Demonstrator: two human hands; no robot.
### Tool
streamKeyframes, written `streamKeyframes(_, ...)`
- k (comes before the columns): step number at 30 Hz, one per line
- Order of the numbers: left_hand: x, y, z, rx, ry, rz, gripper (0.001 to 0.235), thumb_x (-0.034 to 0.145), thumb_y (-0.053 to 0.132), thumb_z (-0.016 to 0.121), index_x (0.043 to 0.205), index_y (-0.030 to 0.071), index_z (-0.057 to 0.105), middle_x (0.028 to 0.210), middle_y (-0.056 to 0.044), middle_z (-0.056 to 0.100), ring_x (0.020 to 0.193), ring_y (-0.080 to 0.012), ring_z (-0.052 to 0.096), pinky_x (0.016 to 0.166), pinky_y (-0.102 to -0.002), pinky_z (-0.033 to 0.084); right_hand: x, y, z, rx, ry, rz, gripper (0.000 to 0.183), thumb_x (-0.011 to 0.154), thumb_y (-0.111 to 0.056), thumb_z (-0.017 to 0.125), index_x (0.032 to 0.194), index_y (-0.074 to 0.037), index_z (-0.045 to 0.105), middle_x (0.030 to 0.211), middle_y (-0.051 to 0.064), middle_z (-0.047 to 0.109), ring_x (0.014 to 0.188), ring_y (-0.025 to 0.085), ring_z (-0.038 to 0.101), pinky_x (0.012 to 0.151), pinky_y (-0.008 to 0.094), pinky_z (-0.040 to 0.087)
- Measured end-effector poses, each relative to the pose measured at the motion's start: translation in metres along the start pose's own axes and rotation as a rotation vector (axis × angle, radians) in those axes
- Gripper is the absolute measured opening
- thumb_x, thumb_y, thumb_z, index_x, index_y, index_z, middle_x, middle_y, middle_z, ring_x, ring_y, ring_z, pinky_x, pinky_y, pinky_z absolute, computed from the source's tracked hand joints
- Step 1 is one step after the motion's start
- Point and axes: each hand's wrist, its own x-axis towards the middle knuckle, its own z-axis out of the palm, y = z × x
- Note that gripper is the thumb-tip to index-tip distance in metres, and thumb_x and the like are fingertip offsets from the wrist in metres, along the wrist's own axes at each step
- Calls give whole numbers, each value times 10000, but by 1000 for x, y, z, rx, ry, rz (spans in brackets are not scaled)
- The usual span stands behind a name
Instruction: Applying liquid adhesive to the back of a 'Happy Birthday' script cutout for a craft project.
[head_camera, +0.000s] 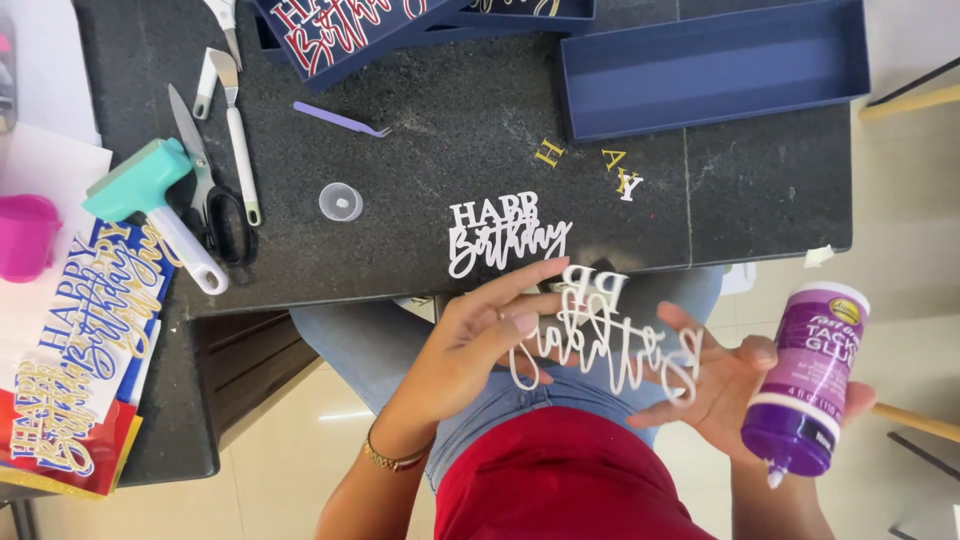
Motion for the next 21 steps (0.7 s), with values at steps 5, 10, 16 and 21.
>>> streamKeyframes(5, 13, 16, -1, 90, -57, -30, 509, 1024, 222, 490, 1503, 51, 505, 1304, -224, 710, 673, -187, 698, 612, -287, 663, -9, 8, -14, 29, -112, 41, 540, 972, -535, 837, 1282, -114, 702, 1634, 185, 158, 1292, 643, 391, 901, 818, 493)
streamKeyframes(10, 25, 12, 2, 59, 0, -69, 563, 997, 347, 483, 1484, 68, 529, 1322, -252, 704, 837, -238, 739, 594, -312, 659, -4, 26, -1, 58, -60, -26, 551, 970, -555, 815, 1257, -99, 700, 1611, 240, 198, 1289, 530, 438, 868, 765, 522)
streamKeyframes(16, 37, -8, -14, -239, -25, -32, 796, 956, 569, 478, 1602, 134, 315, 1457, -334, 550, 1117, -317, 701, 857, -359, 592, 11, 45, 1, 122, -2, -75, 527, 942, -477, 849, 1220, -62, 681, 1575, 222, 271, 1361, 475, 409, 995, 770, 443)
streamKeyframes(21, 39, -24, -19, -641, -203, 21, 782, 1026, 571, 557, 1643, 221, 227, 1656, -269, 242, 1427, -352, 465, 1073, -461, 487, 22, 70, -10, 195, 68, -158, 547, 902, -431, 819, 1232, -23, 664, 1610, 180, 267, 1372, 377, 473, 1081, 757, 382)
